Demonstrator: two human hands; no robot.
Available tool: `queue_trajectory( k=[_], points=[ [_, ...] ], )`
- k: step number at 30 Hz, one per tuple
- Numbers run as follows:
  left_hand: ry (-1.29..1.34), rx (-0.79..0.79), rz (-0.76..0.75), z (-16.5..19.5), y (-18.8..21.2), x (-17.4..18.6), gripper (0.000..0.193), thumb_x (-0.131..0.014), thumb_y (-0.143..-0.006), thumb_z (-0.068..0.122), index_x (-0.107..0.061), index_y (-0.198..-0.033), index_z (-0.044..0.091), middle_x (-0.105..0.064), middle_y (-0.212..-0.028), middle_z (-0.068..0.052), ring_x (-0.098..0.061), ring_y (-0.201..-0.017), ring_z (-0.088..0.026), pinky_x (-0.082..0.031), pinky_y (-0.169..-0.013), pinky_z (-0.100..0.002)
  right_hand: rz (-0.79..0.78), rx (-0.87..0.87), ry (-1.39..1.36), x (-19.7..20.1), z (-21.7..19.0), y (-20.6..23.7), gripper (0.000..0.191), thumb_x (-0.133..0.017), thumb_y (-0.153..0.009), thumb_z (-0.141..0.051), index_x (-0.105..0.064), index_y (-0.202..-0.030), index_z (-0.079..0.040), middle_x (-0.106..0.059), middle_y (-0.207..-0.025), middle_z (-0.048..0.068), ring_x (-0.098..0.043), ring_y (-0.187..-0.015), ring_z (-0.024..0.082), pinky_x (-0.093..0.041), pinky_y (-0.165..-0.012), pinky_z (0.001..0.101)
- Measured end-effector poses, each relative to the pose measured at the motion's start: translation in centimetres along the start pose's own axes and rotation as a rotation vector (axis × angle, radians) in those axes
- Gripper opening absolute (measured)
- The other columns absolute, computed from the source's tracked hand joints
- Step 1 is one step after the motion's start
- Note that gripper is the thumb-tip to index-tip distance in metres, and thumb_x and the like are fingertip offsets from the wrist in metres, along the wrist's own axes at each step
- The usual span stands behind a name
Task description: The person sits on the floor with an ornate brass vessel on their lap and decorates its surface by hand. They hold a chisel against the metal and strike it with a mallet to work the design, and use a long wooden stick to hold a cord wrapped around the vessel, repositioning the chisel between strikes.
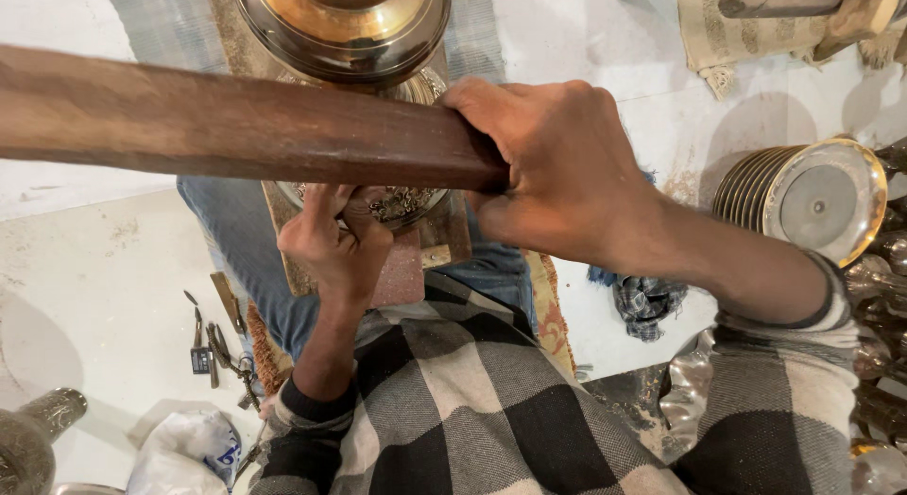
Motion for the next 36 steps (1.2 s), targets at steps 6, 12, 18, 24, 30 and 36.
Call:
queue_trajectory(
  k=[6,12,18,24,30,36],
  points=[
    [-0.019,0.001,-0.024,-1.6,2.1,-0.9,0.026,-0.067,-0.094,-0.007,-0.068,-0.114,0.009,-0.074,-0.086,-0.004,-0.064,-0.057,-0.010,-0.048,-0.047,-0.025,-0.261,-0.085,0.388,-1.0,-0.2,0.1,0.019,-0.073,-0.084,-0.008,-0.060,-0.097,-0.002,-0.063,-0.067,0.008,-0.056,-0.043,0.016,-0.044,-0.036,0.0312],
    [0.074,-0.041,-0.040,-2.2,3.2,-1.5,0.037,-0.060,-0.091,-0.010,-0.065,-0.126,-0.001,-0.078,-0.092,-0.008,-0.065,-0.057,-0.008,-0.049,-0.047,-0.023,-0.294,-0.137,0.326,-3.0,0.5,0.7,0.023,-0.075,-0.081,-0.010,-0.058,-0.094,-0.002,-0.063,-0.065,0.009,-0.054,-0.040,0.016,-0.043,-0.031,0.0310],
    [0.115,0.013,-0.077,-3.0,3.8,-2.3,0.041,-0.059,-0.083,-0.010,-0.068,-0.121,0.003,-0.072,-0.078,-0.004,-0.060,-0.053,-0.008,-0.046,-0.045,-0.024,-0.309,-0.163,0.239,-5.2,1.4,1.3,0.024,-0.071,-0.083,-0.005,-0.057,-0.101,0.002,-0.062,-0.068,0.011,-0.053,-0.039,0.017,-0.043,-0.034,0.0323],
    [-0.165,-0.045,0.031,-3.1,5.8,-2.7,0.033,-0.064,-0.086,-0.001,-0.068,-0.119,0.002,-0.067,-0.073,-0.003,-0.061,-0.056,-0.015,-0.048,-0.053,-0.034,-0.092,0.082,-0.315,-7.1,1.3,3.1,0.034,-0.069,-0.082,0.001,-0.055,-0.112,0.005,-0.065,-0.077,0.009,-0.062,-0.054,0.015,-0.051,-0.047,0.0262],
    [0.269,0.126,0.047,-5.0,7.9,-4.5,0.024,-0.076,-0.104,0.014,-0.063,-0.120,0.001,-0.075,-0.100,-0.010,-0.071,-0.081,-0.016,-0.058,-0.072,-0.032,-0.180,0.045,-0.236,-8.3,2.0,4.4,0.035,-0.073,-0.078,-0.002,-0.059,-0.111,-0.001,-0.066,-0.077,0.006,-0.062,-0.052,0.014,-0.049,-0.045,0.0267],
    [0.025,0.080,0.098,-7.5,10.0,-4.7,0.003,-0.065,-0.091,0.005,-0.067,-0.092,0.002,-0.059,-0.061,0.001,-0.050,-0.048,-0.006,-0.039,-0.043,-0.025,-0.231,0.056,-0.013,-8.3,1.8,3.7,0.035,-0.070,-0.072,-0.001,-0.058,-0.106,0.002,-0.063,-0.067,0.007,-0.055,-0.042,0.015,-0.045,-0.036,0.0288]
  ],
)
Point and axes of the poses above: each hand's wrist, its own y-axis away from the middle knuckle, its own x-axis out of the back of the hand, z = x × y, the point moved 3 cm from there along -y, towards the middle knuckle
